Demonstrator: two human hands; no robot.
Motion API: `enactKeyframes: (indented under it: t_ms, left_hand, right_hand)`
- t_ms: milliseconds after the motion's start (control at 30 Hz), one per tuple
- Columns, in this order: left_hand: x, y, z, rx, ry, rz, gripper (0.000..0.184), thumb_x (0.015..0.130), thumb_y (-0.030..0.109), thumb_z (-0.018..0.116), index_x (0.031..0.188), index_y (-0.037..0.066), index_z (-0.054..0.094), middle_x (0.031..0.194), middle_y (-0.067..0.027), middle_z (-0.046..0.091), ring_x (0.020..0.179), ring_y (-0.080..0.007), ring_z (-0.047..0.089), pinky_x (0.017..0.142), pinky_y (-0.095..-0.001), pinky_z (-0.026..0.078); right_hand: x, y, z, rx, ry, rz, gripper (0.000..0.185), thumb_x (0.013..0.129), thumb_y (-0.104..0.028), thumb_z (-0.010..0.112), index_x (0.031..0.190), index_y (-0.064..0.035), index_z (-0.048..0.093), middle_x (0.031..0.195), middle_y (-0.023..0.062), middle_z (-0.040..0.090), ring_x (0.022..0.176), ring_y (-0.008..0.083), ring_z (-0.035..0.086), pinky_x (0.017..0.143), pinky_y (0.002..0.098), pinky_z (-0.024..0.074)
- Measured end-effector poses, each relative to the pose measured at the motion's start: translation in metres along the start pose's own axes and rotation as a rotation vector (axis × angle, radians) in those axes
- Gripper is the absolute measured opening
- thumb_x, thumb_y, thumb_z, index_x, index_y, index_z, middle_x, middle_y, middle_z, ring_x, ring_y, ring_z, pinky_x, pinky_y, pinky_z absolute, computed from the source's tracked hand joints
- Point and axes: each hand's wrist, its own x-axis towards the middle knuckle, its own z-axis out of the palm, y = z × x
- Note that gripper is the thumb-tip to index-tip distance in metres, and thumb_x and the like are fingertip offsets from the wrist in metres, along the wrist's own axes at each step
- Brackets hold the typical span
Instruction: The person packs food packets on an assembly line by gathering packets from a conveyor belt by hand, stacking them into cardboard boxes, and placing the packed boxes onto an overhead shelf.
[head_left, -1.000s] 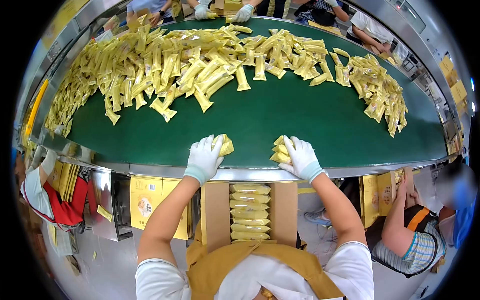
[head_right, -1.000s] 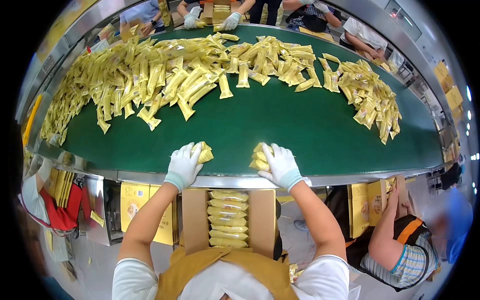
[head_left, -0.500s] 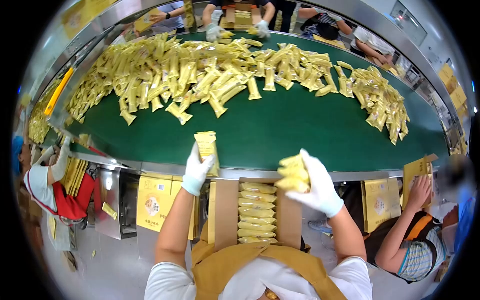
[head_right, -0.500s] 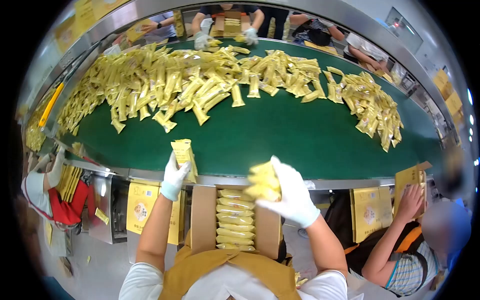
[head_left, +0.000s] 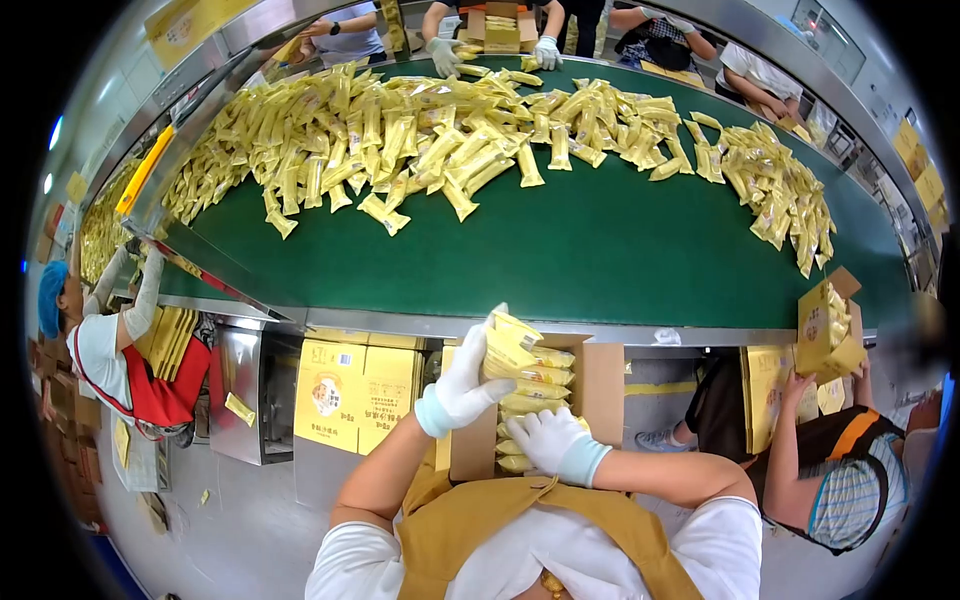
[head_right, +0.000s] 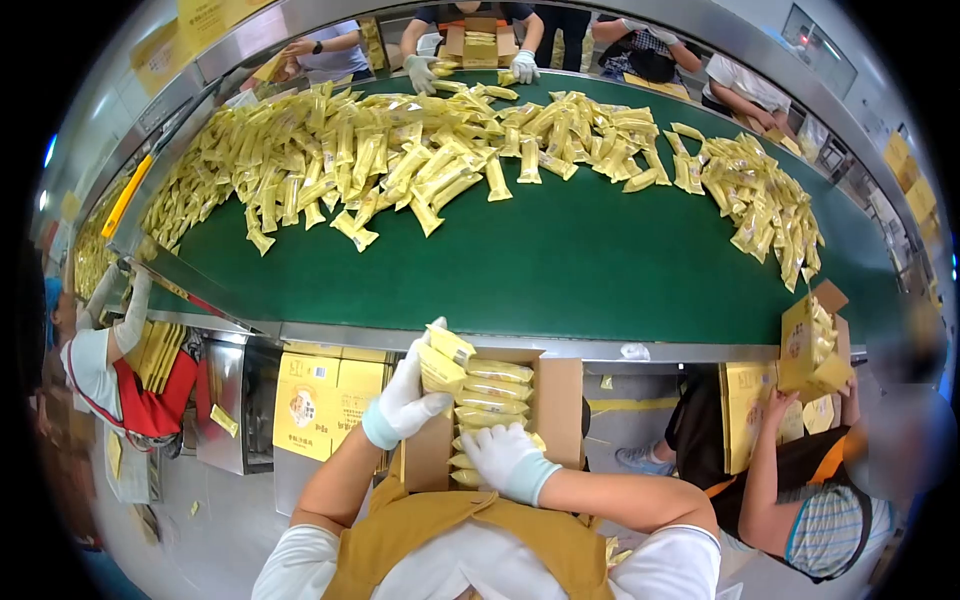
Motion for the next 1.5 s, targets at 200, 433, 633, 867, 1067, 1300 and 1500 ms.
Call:
enactKeyframes:
  t_ms: [200, 433, 633, 867, 1067, 1300, 1500]
  left_hand:
    - [-0.004, -0.016, 0.029, 0.418, -0.12, 0.079, 0.089, 0.086, 0.023, 0.069, 0.158, 0.001, 0.022, 0.139, -0.0234, 0.045, 0.125, -0.0419, 0.048, 0.108, -0.0469, 0.037]
    - [-0.009, -0.035, 0.053, 1.005, -0.197, 0.167, 0.081, 0.082, 0.022, 0.072, 0.154, 0.011, 0.037, 0.126, -0.0155, 0.057, 0.115, -0.0339, 0.056, 0.097, -0.0471, 0.043]
    - [-0.009, -0.016, 0.041, 0.364, -0.018, 0.02, 0.084, 0.084, 0.015, 0.072, 0.156, 0.004, 0.029, 0.132, -0.0209, 0.049, 0.122, -0.036, 0.05, 0.109, -0.0439, 0.036]
    - [-0.012, -0.013, 0.031, 0.216, 0.03, 0.057, 0.089, 0.082, 0.015, 0.075, 0.156, 0.0, 0.027, 0.136, -0.0213, 0.046, 0.125, -0.0365, 0.047, 0.111, -0.043, 0.034]
    - [-0.014, -0.006, 0.033, 0.296, 0.014, 0.067, 0.087, 0.082, 0.015, 0.076, 0.154, -0.003, 0.029, 0.138, -0.0217, 0.045, 0.127, -0.0357, 0.048, 0.111, -0.0426, 0.036]
    - [-0.007, -0.024, 0.033, 0.36, -0.005, 0.463, 0.078, 0.081, 0.01, 0.077, 0.147, 0.0, 0.038, 0.135, -0.0202, 0.051, 0.126, -0.0364, 0.051, 0.111, -0.0469, 0.039]
    - [-0.009, -0.016, 0.037, 0.929, -0.217, 0.139, 0.069, 0.081, 0.019, 0.074, 0.144, 0.011, 0.047, 0.133, -0.0142, 0.055, 0.118, -0.0342, 0.057, 0.1, -0.0495, 0.043]
  right_hand:
    - [0.008, 0.001, 0.03, -0.049, 0.123, -0.015, 0.077, 0.079, -0.053, 0.074, 0.134, -0.0045, 0.053, 0.115, 0.0137, 0.057, 0.103, 0.0282, 0.055, 0.077, 0.0416, 0.0434]
    - [-0.02, 0.018, 0.014, 0.357, 0.169, -0.086, 0.062, 0.082, -0.038, 0.074, 0.127, 0.0014, 0.056, 0.126, 0.0218, 0.056, 0.122, 0.0389, 0.054, 0.109, 0.0467, 0.0403]
    - [-0.037, 0.015, 0.012, 0.393, 0.407, -0.055, 0.042, 0.078, -0.024, 0.074, 0.112, -0.0035, 0.059, 0.114, 0.0165, 0.058, 0.109, 0.0347, 0.057, 0.099, 0.0432, 0.0458]
    - [-0.036, 0.011, 0.016, 0.363, 0.37, -0.015, 0.044, 0.083, -0.027, 0.073, 0.118, -0.0044, 0.06, 0.126, 0.0159, 0.058, 0.118, 0.0352, 0.056, 0.105, 0.0447, 0.0439]
    - [-0.032, 0.009, 0.017, 0.362, 0.389, -0.022, 0.042, 0.077, -0.023, 0.075, 0.113, -0.0051, 0.062, 0.12, 0.0137, 0.058, 0.115, 0.0324, 0.056, 0.102, 0.0424, 0.0447]
    - [-0.031, 0.006, 0.01, 0.393, 0.416, -0.017, 0.038, 0.076, -0.021, 0.074, 0.109, -0.0048, 0.063, 0.11, 0.0128, 0.059, 0.11, 0.033, 0.056, 0.098, 0.0432, 0.0461]
    - [-0.026, 0.007, 0.017, 0.359, 0.475, -0.029, 0.033, 0.078, -0.026, 0.073, 0.103, -0.0067, 0.066, 0.1, 0.0116, 0.06, 0.098, 0.0313, 0.06, 0.088, 0.0435, 0.0489]
